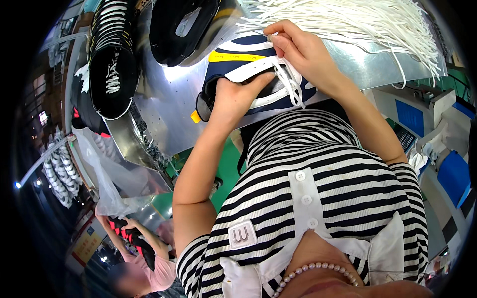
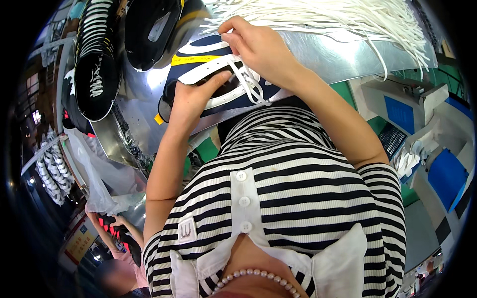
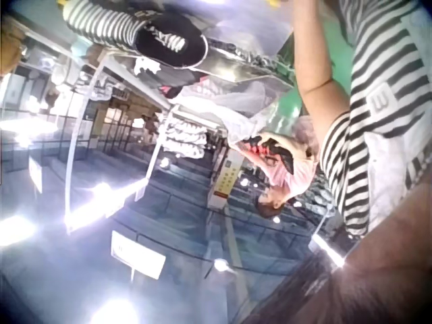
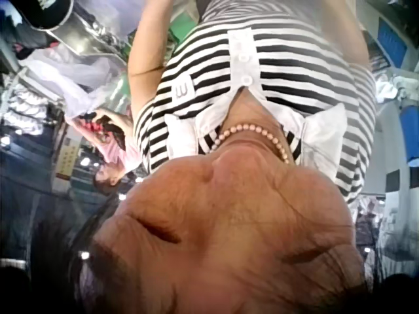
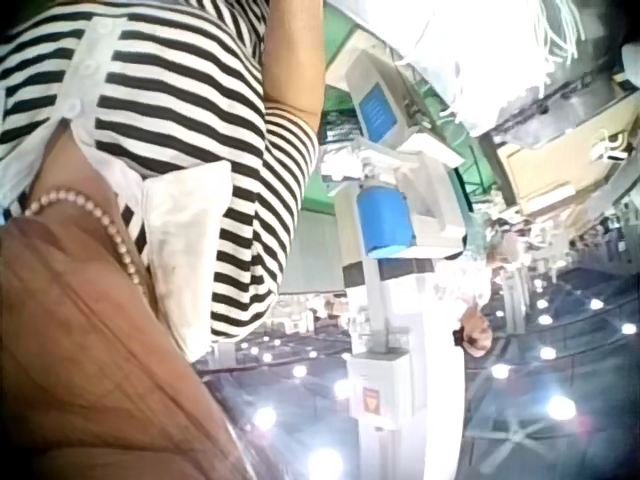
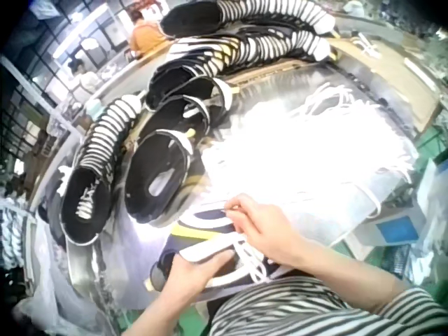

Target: The person laces several shoe uppers by hand, threading white laces through the eyelets and pulling them through before setting each shoe aside on the workspace.

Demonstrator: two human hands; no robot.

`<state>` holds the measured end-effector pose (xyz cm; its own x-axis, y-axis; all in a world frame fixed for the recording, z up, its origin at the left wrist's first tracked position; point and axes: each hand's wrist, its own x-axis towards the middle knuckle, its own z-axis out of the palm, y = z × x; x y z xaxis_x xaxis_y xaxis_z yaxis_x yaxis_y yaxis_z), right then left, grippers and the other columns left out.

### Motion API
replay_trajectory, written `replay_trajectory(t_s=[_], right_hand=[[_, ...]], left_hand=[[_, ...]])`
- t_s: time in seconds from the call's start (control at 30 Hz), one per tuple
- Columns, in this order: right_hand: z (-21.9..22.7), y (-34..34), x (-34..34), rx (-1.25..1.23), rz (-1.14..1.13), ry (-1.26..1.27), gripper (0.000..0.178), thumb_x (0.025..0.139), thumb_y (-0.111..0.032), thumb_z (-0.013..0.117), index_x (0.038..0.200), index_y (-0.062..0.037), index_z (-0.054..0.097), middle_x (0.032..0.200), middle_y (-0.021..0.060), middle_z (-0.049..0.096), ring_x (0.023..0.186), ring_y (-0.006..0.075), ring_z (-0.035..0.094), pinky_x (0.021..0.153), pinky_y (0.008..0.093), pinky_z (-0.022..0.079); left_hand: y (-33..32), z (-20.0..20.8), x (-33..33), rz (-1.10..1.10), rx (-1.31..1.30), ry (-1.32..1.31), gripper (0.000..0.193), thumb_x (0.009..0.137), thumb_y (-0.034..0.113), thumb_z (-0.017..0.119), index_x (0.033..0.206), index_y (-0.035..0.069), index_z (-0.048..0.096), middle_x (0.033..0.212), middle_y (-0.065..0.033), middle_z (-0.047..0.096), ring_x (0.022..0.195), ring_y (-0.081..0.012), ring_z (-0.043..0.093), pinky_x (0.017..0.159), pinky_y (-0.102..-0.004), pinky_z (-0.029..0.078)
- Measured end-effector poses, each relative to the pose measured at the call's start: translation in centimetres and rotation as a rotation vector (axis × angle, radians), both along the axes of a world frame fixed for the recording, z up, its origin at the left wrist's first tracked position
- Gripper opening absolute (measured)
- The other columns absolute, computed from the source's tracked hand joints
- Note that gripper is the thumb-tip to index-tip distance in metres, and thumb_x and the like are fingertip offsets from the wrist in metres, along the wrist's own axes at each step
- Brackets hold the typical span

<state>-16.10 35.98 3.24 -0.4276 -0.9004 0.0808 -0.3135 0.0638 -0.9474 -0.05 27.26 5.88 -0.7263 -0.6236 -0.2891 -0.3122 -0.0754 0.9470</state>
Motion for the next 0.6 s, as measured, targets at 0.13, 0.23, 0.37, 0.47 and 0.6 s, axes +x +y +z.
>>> replay_trajectory(t_s=[0.13, 0.23, 0.37, 0.47, 0.6], right_hand=[[-1.0, -0.5, 0.3, 0.009, -0.029, 0.077, 0.023, 0.098, -0.025, 0.052, 0.111, -0.0073, 0.059, 0.077, 0.0123, 0.068, 0.071, 0.0291, 0.066, 0.067, 0.0403, 0.049], [-1.8, -1.1, 1.0, 0.076, -0.135, 0.266, 0.024, 0.098, -0.026, 0.051, 0.111, -0.0073, 0.058, 0.078, 0.0136, 0.068, 0.075, 0.0323, 0.067, 0.070, 0.0434, 0.050], [-1.6, -1.6, 0.5, 0.250, -0.125, 0.263, 0.026, 0.099, -0.027, 0.050, 0.115, -0.0082, 0.057, 0.089, 0.0138, 0.070, 0.082, 0.0333, 0.067, 0.075, 0.0410, 0.050], [-2.0, -1.2, 0.4, 0.183, -0.181, 0.270, 0.025, 0.098, -0.025, 0.051, 0.114, -0.0071, 0.058, 0.083, 0.0116, 0.069, 0.075, 0.0290, 0.066, 0.071, 0.0381, 0.049], [-0.9, -1.7, 0.4, 0.230, -0.202, 0.140, 0.024, 0.097, -0.023, 0.052, 0.110, -0.0036, 0.056, 0.081, 0.0216, 0.067, 0.080, 0.0384, 0.066, 0.072, 0.0457, 0.051]], left_hand=[[-0.3, -0.2, -0.8, 0.048, -0.098, -0.094, 0.025, 0.081, 0.009, 0.077, 0.101, 0.000, 0.068, 0.088, -0.0018, 0.068, 0.075, -0.0090, 0.059, 0.068, -0.0253, 0.048], [-0.9, 0.7, -0.7, 0.027, 0.168, -0.137, 0.015, 0.081, 0.010, 0.074, 0.090, 0.002, 0.066, 0.077, 0.0014, 0.060, 0.066, -0.0071, 0.051, 0.060, -0.0231, 0.039], [-1.7, 4.5, 2.0, -0.187, 0.595, 0.163, 0.017, 0.090, 0.016, 0.061, 0.095, 0.000, 0.064, 0.071, 0.0019, 0.049, 0.063, -0.0081, 0.040, 0.062, -0.0221, 0.033], [-2.9, 13.3, 7.0, 0.148, 0.758, 0.801, 0.008, 0.082, 0.004, 0.062, 0.083, 0.005, 0.054, 0.067, -0.0005, 0.053, 0.053, -0.0091, 0.045, 0.056, -0.0239, 0.037], [-1.5, 14.6, 8.9, 0.151, 0.237, 0.879, 0.011, 0.079, -0.004, 0.062, 0.078, 0.005, 0.055, 0.075, -0.0045, 0.059, 0.060, -0.0117, 0.053, 0.055, -0.0269, 0.039]])
